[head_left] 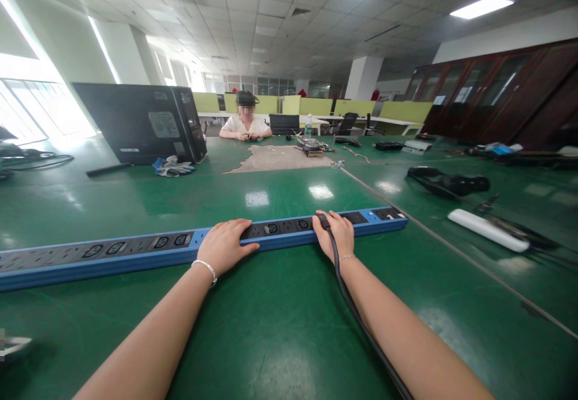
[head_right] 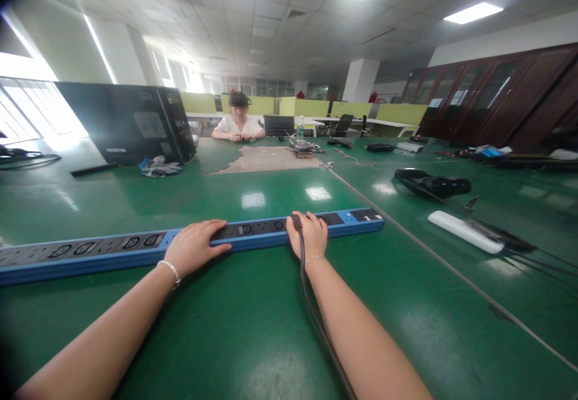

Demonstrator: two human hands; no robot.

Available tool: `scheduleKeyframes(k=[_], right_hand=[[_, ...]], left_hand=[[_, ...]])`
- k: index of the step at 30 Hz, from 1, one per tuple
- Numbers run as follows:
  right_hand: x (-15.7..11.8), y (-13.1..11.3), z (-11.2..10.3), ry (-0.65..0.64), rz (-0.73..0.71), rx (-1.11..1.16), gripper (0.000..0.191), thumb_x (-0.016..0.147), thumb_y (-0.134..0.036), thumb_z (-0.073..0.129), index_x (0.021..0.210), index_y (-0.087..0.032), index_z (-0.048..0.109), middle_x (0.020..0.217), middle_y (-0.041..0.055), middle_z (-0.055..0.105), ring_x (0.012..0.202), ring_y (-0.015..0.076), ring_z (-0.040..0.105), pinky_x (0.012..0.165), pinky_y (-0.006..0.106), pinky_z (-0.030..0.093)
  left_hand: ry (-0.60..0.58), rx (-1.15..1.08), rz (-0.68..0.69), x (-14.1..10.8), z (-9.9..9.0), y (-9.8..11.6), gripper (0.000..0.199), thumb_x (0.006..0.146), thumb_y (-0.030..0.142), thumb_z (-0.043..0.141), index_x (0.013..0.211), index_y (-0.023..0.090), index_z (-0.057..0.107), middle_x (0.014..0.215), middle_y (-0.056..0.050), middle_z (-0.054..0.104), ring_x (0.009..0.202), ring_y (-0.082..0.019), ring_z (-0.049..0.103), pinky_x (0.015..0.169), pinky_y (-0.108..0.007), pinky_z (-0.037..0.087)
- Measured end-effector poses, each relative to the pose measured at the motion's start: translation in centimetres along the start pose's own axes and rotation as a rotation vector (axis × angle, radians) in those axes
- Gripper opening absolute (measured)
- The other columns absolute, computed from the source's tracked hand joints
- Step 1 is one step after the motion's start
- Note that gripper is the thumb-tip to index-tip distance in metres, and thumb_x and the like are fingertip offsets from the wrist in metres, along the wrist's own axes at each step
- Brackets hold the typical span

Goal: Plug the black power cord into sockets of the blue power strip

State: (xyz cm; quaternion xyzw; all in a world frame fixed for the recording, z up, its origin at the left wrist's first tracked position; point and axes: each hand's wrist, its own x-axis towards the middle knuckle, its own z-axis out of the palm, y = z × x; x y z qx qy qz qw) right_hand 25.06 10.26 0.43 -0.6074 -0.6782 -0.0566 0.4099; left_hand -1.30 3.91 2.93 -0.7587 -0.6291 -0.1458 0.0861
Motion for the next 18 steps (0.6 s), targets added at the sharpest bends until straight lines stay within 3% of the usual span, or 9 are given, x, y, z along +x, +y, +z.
scheduleKeyframes(k=[18], right_hand=[[0.3,0.25,0.43,0.024,-0.024,0.063,0.029,0.08,-0.039,0.047,0.096,-0.025,0.067,0.095,0.0012,0.07,0.104,0.0194,0.055,0.095,0.037,0.027]], left_hand=[[0.057,0.01,0.013,-0.11,0.22,0.4,0.06,0.075,0.064,0.044,0.117,0.021,0.051,0.116,-0.007,0.061,0.106,-0.024,0.055,0.093,-0.038,0.038]])
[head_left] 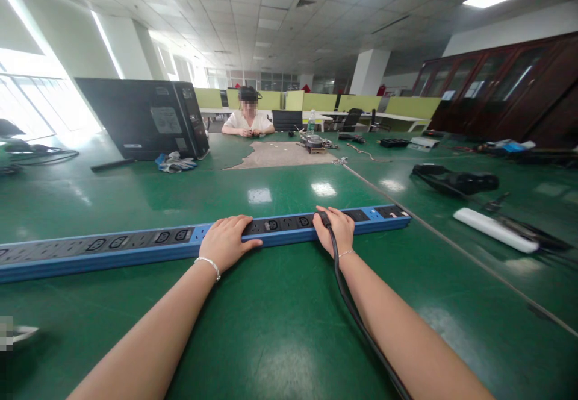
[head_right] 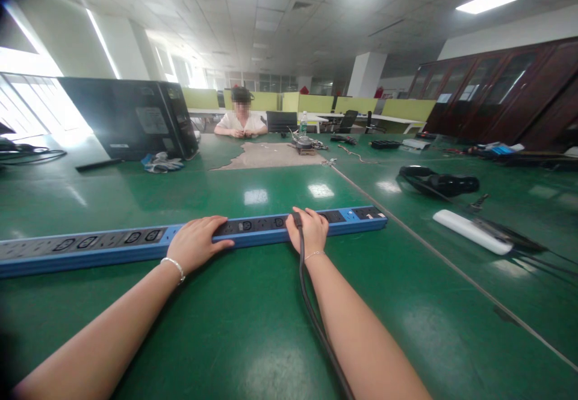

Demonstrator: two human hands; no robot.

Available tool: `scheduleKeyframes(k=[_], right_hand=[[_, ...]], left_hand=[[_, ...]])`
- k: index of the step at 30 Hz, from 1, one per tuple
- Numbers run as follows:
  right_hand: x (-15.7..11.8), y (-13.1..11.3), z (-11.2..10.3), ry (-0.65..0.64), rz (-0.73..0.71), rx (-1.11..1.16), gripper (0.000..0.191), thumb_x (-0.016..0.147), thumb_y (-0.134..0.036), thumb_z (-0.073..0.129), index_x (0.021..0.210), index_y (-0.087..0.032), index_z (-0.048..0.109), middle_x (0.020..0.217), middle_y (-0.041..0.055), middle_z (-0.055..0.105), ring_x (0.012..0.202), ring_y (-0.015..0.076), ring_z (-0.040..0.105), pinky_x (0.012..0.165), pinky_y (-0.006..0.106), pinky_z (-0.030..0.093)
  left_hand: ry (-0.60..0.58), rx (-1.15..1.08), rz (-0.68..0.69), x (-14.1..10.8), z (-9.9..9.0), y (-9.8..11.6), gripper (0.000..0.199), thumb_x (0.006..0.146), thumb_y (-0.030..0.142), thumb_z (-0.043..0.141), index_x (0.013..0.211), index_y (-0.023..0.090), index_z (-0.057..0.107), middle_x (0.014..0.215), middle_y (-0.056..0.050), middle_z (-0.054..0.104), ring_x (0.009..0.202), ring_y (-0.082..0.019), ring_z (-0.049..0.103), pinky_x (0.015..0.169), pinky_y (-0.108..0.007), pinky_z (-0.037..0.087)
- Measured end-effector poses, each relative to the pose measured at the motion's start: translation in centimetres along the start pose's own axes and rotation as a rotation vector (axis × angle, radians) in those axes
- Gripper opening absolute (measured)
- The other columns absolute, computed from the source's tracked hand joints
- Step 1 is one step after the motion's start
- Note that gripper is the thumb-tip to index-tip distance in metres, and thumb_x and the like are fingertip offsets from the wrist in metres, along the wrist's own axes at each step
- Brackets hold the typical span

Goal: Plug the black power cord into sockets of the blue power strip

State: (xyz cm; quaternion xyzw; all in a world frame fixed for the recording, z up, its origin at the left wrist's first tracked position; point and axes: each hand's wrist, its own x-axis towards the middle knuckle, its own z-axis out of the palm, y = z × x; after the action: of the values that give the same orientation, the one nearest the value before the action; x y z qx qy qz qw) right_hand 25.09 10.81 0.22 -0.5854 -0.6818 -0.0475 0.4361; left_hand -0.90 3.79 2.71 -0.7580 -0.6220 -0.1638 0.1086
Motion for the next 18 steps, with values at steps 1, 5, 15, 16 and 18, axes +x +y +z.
scheduleKeyframes(k=[1,5,15,16,18], right_hand=[[0.02,0.06,-0.01,-0.006,-0.008,0.004,0.03,0.08,-0.038,0.047,0.097,-0.026,0.067,0.096,0.0011,0.07,0.104,0.0192,0.055,0.095,0.037,0.027],[-0.08,0.3,-0.15,-0.041,-0.048,-0.016,0.032,0.082,-0.038,0.045,0.105,-0.025,0.065,0.1,0.0026,0.069,0.106,0.0197,0.054,0.095,0.037,0.027],[-0.41,0.32,0.43,0.014,-0.045,-0.005,0.035,0.088,-0.043,0.037,0.099,-0.024,0.064,0.099,0.004,0.069,0.104,0.0191,0.055,0.098,0.04,0.021],[-0.41,0.26,0.44,0.016,-0.042,0.0,0.036,0.088,-0.043,0.036,0.099,-0.024,0.064,0.099,0.004,0.069,0.104,0.019,0.055,0.099,0.041,0.02],[-0.41,0.12,0.39,0.008,-0.033,0.011,0.035,0.088,-0.043,0.036,0.099,-0.024,0.064,0.099,0.0038,0.069,0.104,0.0189,0.055,0.1,0.042,0.018]], left_hand=[[0.0,0.0,0.0,0.0,-0.04,0.02,0.059,0.075,0.064,0.044,0.117,0.022,0.051,0.116,-0.006,0.061,0.106,-0.024,0.055,0.093,-0.038,0.038],[0.001,0.001,-0.003,-0.04,-0.13,0.08,0.058,0.075,0.063,0.045,0.116,0.022,0.051,0.115,-0.006,0.061,0.105,-0.024,0.055,0.093,-0.038,0.039],[-0.012,-0.005,-0.037,-0.01,-0.16,0.21,0.058,0.074,0.062,0.046,0.116,0.023,0.052,0.116,-0.006,0.061,0.106,-0.023,0.055,0.096,-0.037,0.037],[-0.019,-0.012,-0.047,0.03,-0.22,0.21,0.058,0.074,0.062,0.047,0.116,0.023,0.052,0.116,-0.006,0.061,0.107,-0.023,0.055,0.096,-0.037,0.037],[-0.038,-0.024,-0.058,0.11,-0.33,0.12,0.059,0.073,0.063,0.047,0.117,0.024,0.052,0.117,-0.006,0.061,0.107,-0.023,0.055,0.096,-0.037,0.037]])
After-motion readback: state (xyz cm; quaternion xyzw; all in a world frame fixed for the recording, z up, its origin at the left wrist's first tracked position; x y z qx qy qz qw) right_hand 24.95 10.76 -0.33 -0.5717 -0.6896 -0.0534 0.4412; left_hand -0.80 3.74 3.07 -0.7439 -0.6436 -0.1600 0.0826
